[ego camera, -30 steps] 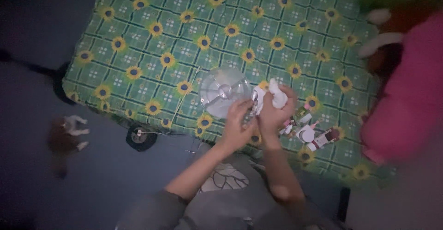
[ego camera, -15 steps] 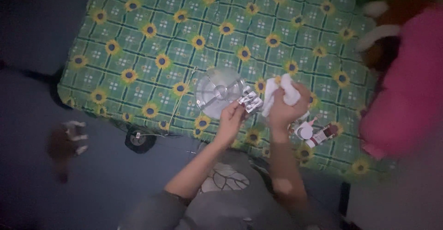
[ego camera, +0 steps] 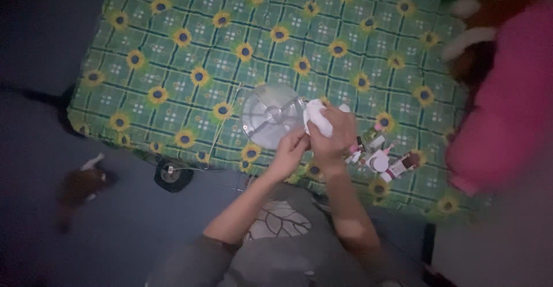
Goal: Organizing various medications from blister packs and bottles into a circular pill organizer.
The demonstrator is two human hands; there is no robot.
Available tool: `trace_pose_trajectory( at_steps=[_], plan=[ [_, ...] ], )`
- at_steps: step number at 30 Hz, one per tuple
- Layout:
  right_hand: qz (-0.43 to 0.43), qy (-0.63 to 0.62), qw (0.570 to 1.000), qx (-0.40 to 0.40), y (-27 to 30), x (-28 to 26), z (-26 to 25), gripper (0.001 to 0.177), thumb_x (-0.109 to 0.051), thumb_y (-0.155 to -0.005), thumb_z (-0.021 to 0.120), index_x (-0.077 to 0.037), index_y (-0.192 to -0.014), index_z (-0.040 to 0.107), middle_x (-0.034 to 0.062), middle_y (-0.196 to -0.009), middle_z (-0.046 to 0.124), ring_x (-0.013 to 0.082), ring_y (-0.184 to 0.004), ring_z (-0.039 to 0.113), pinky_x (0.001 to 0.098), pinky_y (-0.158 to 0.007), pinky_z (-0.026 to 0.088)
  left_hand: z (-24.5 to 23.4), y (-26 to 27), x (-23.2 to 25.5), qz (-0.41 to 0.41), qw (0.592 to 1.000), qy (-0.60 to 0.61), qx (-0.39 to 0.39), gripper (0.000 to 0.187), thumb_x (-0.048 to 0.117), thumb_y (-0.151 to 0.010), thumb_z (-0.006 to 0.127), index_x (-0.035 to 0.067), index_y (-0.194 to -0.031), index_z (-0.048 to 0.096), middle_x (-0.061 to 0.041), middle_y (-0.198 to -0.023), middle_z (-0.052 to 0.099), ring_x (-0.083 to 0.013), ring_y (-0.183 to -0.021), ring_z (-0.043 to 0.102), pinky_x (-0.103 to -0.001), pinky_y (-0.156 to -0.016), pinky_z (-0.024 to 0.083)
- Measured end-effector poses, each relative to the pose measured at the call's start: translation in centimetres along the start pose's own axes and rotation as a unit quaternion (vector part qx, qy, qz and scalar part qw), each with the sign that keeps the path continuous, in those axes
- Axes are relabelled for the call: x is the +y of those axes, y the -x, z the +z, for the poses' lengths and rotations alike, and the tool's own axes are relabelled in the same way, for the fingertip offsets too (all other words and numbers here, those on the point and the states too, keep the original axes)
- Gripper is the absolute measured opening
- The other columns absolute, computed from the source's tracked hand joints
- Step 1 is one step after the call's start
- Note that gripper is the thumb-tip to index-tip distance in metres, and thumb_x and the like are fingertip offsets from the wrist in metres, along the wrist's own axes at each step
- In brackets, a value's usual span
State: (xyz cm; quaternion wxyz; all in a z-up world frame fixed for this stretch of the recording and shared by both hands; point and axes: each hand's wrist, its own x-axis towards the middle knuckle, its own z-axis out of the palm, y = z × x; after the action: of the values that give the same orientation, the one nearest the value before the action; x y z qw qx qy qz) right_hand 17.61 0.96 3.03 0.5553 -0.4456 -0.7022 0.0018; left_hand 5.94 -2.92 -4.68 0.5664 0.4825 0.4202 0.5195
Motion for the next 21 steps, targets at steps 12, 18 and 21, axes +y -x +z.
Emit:
trace_pose_trajectory(
  at_steps=[12, 18, 21],
  plan=[
    [0.206, 0.009, 0.972, 0.114, 3.0, 5.3, -0.8, 0.031, 0.006, -0.084, 0.074, 0.0, -0.113, 0.063, 0.0125, -0.111, 0.067, 0.0276, -0.105, 0.066, 0.0408, -0.098, 0.053, -0.7, 1.2, -1.8, -0.079, 0.996, -0.047, -0.012, 0.02, 0.016, -0.106, 0.053, 0.0, -0.105, 0.065, 0.003, -0.082, 0.06, -0.0072, -0.078, 0.055, -0.026, -0.07, 0.047],
    [0.457, -0.295, 0.828, 0.138, 4.3, 4.6, -3.3, 0.02, 0.001, -0.094, 0.072, -0.003, -0.111, 0.062, 0.0074, -0.106, 0.065, 0.016, -0.095, 0.063, 0.0329, -0.085, 0.053, -2.3, 0.0, -3.1, -0.086, 0.991, 0.095, 0.024, 0.021, 0.021, -0.11, 0.055, 0.003, -0.104, 0.066, 0.006, -0.079, 0.05, -0.0048, -0.071, 0.044, -0.024, -0.064, 0.036],
    [0.484, -0.251, 0.834, 0.087, 4.0, 2.3, -4.3, 0.02, 0.0, -0.093, 0.07, -0.003, -0.111, 0.063, 0.0075, -0.106, 0.066, 0.0142, -0.097, 0.065, 0.0308, -0.088, 0.054, -2.9, -0.4, -4.6, -0.105, 0.987, 0.117, 0.03, 0.02, 0.02, -0.109, 0.058, 0.002, -0.106, 0.066, 0.005, -0.083, 0.055, -0.0052, -0.073, 0.048, -0.024, -0.066, 0.039]
  ],
)
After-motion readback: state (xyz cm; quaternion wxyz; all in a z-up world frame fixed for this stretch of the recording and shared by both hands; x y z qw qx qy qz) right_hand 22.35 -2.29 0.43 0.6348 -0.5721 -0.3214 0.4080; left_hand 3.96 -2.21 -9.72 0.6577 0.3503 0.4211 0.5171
